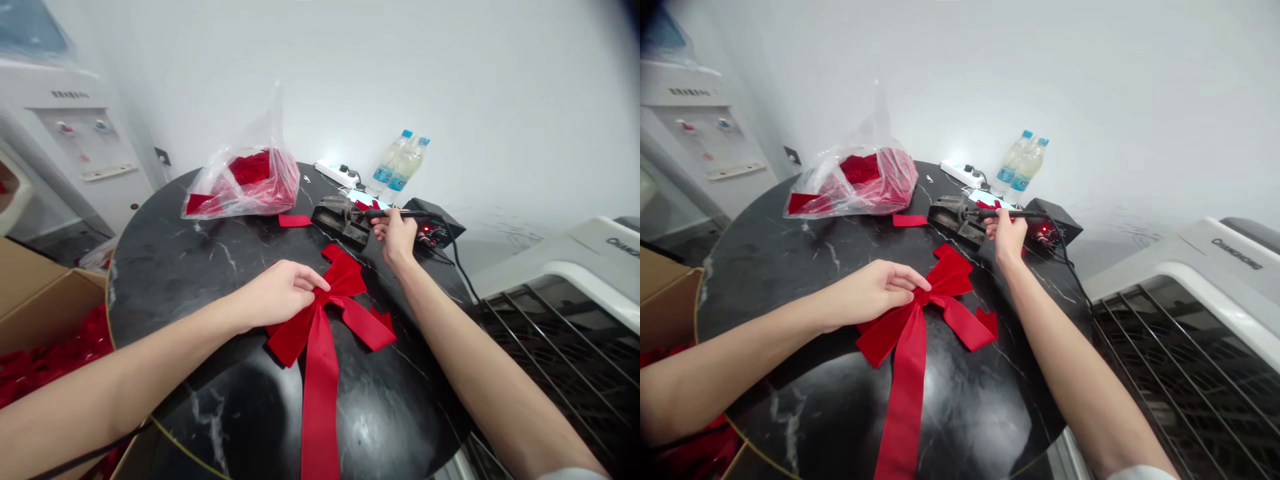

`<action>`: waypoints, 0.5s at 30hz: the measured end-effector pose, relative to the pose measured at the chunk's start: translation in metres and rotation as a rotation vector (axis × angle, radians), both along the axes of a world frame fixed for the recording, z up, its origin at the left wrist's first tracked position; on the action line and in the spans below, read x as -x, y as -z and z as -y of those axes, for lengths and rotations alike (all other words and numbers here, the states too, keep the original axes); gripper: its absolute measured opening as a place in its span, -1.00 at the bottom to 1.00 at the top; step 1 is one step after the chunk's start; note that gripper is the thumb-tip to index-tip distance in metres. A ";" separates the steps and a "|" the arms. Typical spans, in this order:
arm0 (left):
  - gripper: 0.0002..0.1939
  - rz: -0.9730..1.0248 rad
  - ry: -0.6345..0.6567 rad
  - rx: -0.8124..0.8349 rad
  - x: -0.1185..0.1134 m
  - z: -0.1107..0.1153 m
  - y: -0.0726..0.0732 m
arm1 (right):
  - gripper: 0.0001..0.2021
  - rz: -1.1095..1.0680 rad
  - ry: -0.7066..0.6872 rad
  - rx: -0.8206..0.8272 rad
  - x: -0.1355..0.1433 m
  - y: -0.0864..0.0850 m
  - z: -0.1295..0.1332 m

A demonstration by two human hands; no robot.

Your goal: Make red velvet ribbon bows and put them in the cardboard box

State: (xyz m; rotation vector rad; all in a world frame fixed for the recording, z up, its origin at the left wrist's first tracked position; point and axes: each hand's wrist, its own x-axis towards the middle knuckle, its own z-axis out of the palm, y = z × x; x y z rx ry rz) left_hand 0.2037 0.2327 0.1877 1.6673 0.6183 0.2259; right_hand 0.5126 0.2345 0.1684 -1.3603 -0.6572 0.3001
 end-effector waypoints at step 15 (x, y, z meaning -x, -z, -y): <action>-0.66 0.027 0.116 0.023 0.001 -0.003 0.003 | -0.88 0.007 -0.255 0.127 0.018 0.007 -0.018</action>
